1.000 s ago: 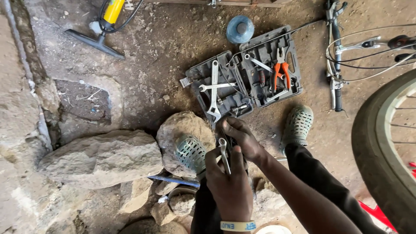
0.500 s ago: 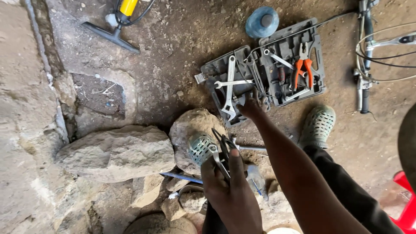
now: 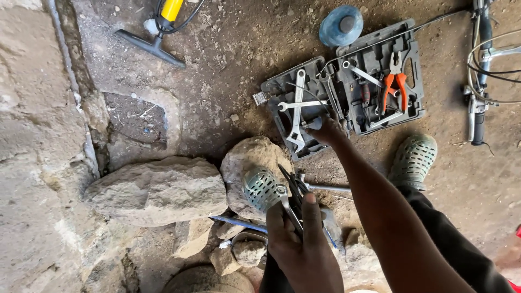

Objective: The person lifts a bicycle and places it upside down on the floor. They use a wrench to loosen and remove a bolt from the bicycle frame. The person then picks up a black cable from a toolbox and begins to thread it through the bicycle frame.

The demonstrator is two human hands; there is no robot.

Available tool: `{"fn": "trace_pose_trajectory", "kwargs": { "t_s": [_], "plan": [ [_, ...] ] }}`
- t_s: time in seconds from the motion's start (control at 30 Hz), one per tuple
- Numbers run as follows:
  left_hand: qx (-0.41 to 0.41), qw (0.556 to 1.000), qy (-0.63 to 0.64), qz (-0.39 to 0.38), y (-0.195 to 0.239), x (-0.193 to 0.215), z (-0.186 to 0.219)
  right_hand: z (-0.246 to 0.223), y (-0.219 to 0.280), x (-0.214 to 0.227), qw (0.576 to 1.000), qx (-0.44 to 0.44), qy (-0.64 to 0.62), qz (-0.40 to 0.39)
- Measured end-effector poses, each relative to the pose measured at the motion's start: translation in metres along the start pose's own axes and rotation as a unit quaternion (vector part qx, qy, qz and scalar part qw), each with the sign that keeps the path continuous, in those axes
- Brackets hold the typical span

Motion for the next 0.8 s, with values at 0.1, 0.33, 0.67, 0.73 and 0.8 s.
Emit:
{"fn": "trace_pose_trajectory", "kwargs": {
  "t_s": [0.1, 0.33, 0.67, 0.73, 0.8],
  "plan": [
    [0.028, 0.999, 0.017, 0.013, 0.004, -0.002, -0.012, 0.001, -0.008, 0.001, 1.000, -0.012, 0.022, 0.005],
    [-0.004, 1.000, -0.022, 0.016, 0.008, -0.004, -0.001, -0.016, 0.014, 0.028, 0.992, 0.033, -0.078, 0.093],
    [0.109, 0.987, 0.083, 0.086, 0.006, 0.009, -0.020, -0.019, 0.155, 0.093, 0.752, 0.203, -0.627, 0.015],
    [0.099, 0.981, 0.130, 0.103, 0.004, 0.008, -0.031, -0.031, 0.196, 0.107, 0.762, 0.233, -0.604, -0.003],
    [0.089, 0.974, 0.171, 0.121, 0.004, 0.014, -0.029, -0.047, 0.240, 0.115, 0.771, 0.258, -0.582, -0.021]
  ]
}}
Point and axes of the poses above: each hand's wrist, its own y-axis away from the middle knuckle, its own x-axis out of the back of the hand, z = x × y, the point moved 10 cm from there along -y, towards the middle knuckle, and after that the axes turned 6 degrees about -x, right-handed, at the moved point
